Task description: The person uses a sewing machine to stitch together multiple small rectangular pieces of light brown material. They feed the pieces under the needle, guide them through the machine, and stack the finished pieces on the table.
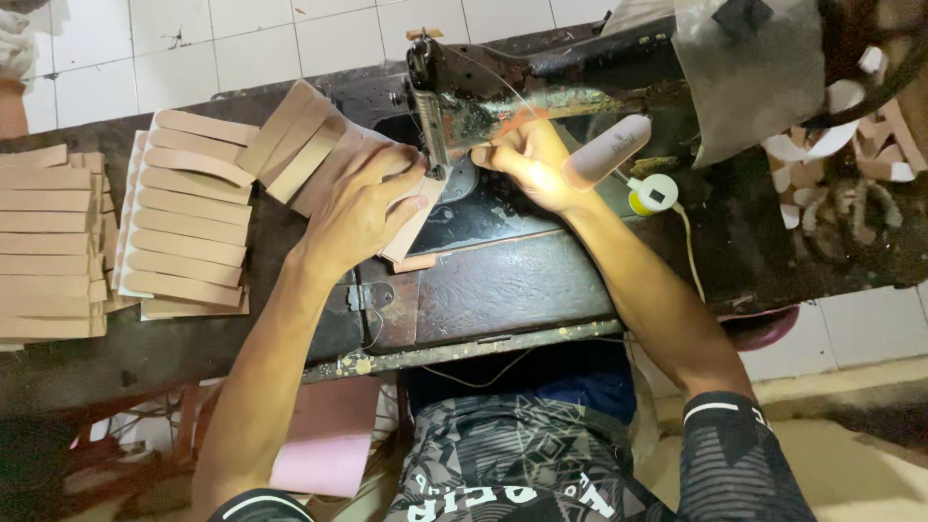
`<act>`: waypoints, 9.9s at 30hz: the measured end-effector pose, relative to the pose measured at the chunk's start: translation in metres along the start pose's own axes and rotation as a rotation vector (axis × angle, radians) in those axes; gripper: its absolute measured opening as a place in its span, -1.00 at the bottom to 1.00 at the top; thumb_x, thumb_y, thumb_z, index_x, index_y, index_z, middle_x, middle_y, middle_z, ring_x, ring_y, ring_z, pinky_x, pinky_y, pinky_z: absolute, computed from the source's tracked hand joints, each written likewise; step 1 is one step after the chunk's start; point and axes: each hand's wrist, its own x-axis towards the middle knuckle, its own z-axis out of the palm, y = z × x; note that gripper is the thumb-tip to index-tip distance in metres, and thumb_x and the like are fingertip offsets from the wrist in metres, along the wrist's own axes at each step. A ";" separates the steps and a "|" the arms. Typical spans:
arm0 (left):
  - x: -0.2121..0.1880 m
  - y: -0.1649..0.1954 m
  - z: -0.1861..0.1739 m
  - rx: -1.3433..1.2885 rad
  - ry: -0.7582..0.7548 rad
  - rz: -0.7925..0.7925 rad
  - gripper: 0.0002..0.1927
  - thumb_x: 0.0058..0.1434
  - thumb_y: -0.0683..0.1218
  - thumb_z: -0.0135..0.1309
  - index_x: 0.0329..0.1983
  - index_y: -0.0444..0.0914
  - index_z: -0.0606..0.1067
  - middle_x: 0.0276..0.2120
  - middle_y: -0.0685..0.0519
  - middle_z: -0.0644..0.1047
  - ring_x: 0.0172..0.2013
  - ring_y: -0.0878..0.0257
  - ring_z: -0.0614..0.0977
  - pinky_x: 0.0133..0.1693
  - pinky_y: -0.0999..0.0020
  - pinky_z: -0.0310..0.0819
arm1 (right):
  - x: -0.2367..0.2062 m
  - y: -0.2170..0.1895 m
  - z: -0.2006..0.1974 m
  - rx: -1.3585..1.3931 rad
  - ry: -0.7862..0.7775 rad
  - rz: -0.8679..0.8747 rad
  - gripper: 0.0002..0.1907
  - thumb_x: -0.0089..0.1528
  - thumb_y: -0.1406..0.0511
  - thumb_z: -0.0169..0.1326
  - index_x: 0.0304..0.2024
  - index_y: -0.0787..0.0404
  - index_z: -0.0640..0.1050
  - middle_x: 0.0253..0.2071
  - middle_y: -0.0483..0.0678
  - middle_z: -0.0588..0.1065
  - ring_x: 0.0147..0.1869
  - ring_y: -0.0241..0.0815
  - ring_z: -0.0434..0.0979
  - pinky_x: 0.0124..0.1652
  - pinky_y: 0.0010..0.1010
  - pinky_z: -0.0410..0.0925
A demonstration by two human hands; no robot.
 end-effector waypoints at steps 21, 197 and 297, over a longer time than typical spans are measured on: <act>-0.007 0.043 0.033 0.291 0.151 -0.254 -0.53 0.26 0.06 0.26 0.13 -0.30 0.56 0.10 -0.03 0.45 0.12 -0.06 0.42 0.12 -0.04 0.28 | -0.002 -0.017 0.013 0.015 -0.025 0.028 -0.78 0.28 0.40 0.09 -0.01 0.30 0.55 -0.32 -0.28 0.44 -0.33 -0.50 0.27 -0.30 -0.57 0.17; -0.001 0.002 0.052 -0.159 0.157 -0.192 -0.65 0.32 -0.06 0.19 -0.02 -0.33 0.33 0.12 -0.34 0.53 0.26 -0.22 0.48 0.33 -0.04 0.23 | 0.001 0.003 0.006 0.099 0.068 0.077 -0.91 0.17 0.37 0.04 -0.37 0.28 0.53 -0.44 -0.25 0.42 -0.36 -0.46 0.30 -0.32 -0.52 0.19; 0.007 -0.001 0.047 -0.232 0.244 -0.064 -0.68 0.26 -0.17 0.07 0.07 -0.33 0.56 0.13 -0.14 0.54 0.22 -0.02 0.52 0.32 0.00 0.24 | 0.013 -0.007 0.005 -0.461 0.124 0.142 -0.73 0.27 0.30 0.02 -0.26 0.37 0.67 -0.44 0.01 0.62 -0.42 -0.31 0.56 -0.38 -0.43 0.39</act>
